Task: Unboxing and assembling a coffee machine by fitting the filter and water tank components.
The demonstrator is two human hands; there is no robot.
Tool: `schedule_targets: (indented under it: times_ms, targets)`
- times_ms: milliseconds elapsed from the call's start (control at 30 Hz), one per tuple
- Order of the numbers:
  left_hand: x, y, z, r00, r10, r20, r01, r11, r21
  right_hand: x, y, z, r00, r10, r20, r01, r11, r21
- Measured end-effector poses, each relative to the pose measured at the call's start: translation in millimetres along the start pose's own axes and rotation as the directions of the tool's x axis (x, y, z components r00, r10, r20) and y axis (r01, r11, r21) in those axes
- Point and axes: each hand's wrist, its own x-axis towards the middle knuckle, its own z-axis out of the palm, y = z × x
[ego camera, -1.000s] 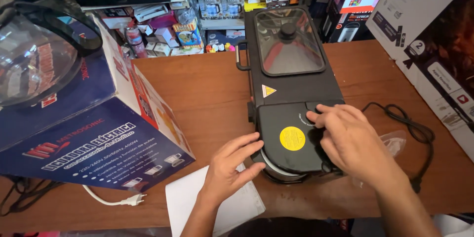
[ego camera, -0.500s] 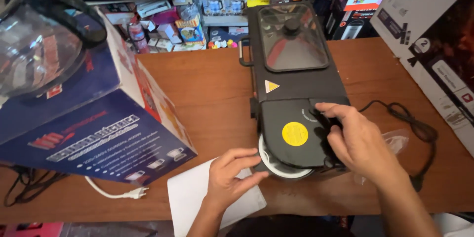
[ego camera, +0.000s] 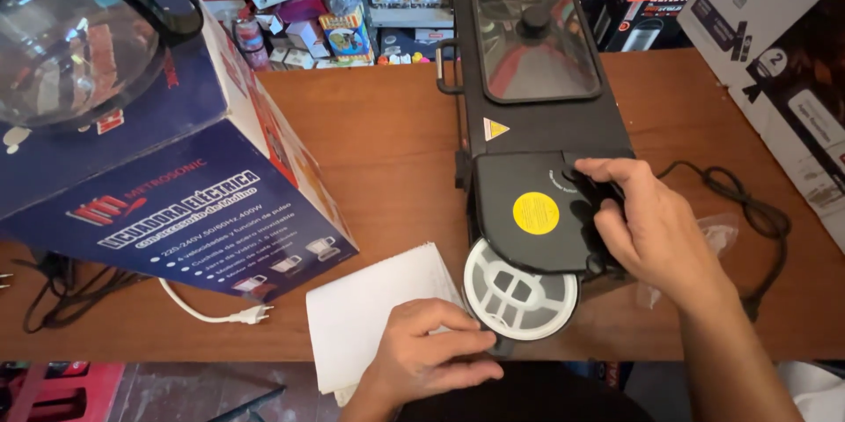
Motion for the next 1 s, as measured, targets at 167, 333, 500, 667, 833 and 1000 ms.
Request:
schedule_targets:
  times_ms: [167,333,500,667,833,1000]
  targets:
    - [14.4,21.4,-3.4,0.992,0.013,0.129,-0.001,0.996,-0.093,1.0,-3.5,-2.4,1.0,0.019,0.016,-0.019,1.0,0.006]
    - [25.6,37.7,-1.0,0.958,0.042,0.285,0.015,0.98,-0.197,0.3,-1.7,-2.5,0.999,0.032,0.023,-0.032,0.999,0.004]
    - [15.9,32.8,12.0,0.842,0.099,0.531,0.082,0.948,-0.308,-0.8,-4.7,-2.7,0.999,0.05,0.0,-0.05,0.999,-0.021]
    - [6.6,21.8,37.2,0.763,0.19,0.617,0.129,0.891,-0.435,-0.1,-0.5,1.2,1.0,-0.008,-0.014,0.008,1.0,-0.016]
    - [2.8,25.9,43.0,0.736,0.217,0.641,0.164,0.862,-0.48,-1.3,-13.2,-1.8,1.0,0.016,-0.025,-0.016,1.0,-0.01]
    - [-6.9,37.2,36.1,0.81,0.208,0.548,-0.058,0.959,-0.278,-2.0,-8.9,-0.1,0.999,-0.009,-0.038,0.009,1.0,0.007]
